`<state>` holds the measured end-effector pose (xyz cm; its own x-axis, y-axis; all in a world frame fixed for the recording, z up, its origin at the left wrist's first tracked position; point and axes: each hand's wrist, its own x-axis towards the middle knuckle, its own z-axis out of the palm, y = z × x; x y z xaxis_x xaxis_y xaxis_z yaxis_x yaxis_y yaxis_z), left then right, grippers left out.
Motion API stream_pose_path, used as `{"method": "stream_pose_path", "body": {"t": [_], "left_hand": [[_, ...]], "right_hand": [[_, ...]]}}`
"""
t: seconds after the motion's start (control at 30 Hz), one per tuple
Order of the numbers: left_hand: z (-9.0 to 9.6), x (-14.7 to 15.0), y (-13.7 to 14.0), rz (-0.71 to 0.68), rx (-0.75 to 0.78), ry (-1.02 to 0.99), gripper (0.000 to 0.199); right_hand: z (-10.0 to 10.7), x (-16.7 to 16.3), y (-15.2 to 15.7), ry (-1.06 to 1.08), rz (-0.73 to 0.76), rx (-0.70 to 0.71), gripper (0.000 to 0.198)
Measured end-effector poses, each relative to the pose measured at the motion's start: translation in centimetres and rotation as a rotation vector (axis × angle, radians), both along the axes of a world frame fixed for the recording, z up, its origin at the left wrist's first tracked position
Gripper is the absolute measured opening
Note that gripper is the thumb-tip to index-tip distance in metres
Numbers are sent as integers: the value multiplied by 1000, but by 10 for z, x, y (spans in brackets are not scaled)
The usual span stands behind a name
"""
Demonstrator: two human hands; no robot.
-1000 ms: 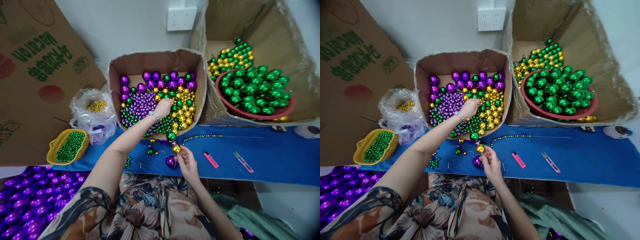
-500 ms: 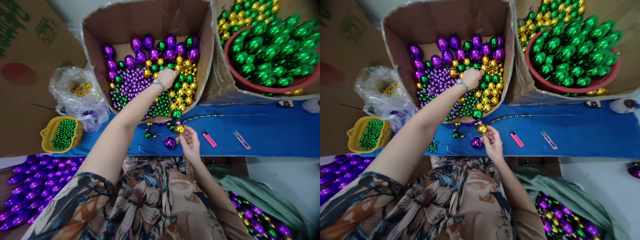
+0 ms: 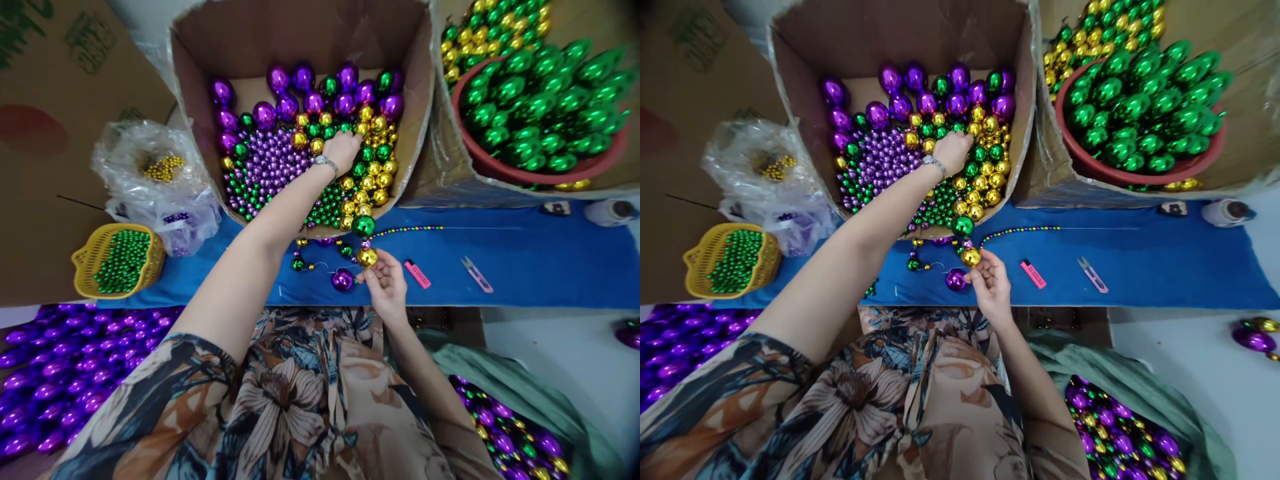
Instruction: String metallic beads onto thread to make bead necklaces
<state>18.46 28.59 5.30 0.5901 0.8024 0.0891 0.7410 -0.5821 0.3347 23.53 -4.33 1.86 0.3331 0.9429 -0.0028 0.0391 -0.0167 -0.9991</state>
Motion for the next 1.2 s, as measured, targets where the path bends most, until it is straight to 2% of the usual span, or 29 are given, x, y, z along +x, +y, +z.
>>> {"method": "stream_pose_path", "body": {"t": [0.27, 0.4, 0.47, 0.53, 0.6, 0.67, 0.77, 0.83, 0.93, 1.2], "left_hand": [[-3, 3, 2, -20, -19, -51, 16], [2, -3, 2, -31, -33, -70, 24], [9, -13, -4, -23, -36, -137, 27], [19, -28, -19, -11, -79, -307, 26], [30, -49, -44, -4, -223, -593, 26], [37, -73, -76, 6, -485, -851, 27], [36, -106, -123, 53, -931, -1074, 26], [31, -122, -144, 113, -1115, -1155, 27], [25, -136, -160, 177, -1212, -1228, 29], [20, -150, -173, 210, -1250, -1352, 34]], "right_hand": [[5, 2, -9, -14, -58, 10, 45], [4, 3, -12, -29, -58, -5, 46], [3, 2, -12, -25, -45, -3, 46], [0, 0, -12, -19, -22, 2, 46], [-3, -3, -11, -12, 15, 0, 45], [-6, -5, -10, -12, 68, -7, 45], [-10, -8, -8, -57, 143, -15, 44], [-10, -9, -6, -109, 180, -17, 43], [-9, -9, -4, -172, 217, -16, 42], [-8, -11, -2, -233, 261, -12, 43]]}}
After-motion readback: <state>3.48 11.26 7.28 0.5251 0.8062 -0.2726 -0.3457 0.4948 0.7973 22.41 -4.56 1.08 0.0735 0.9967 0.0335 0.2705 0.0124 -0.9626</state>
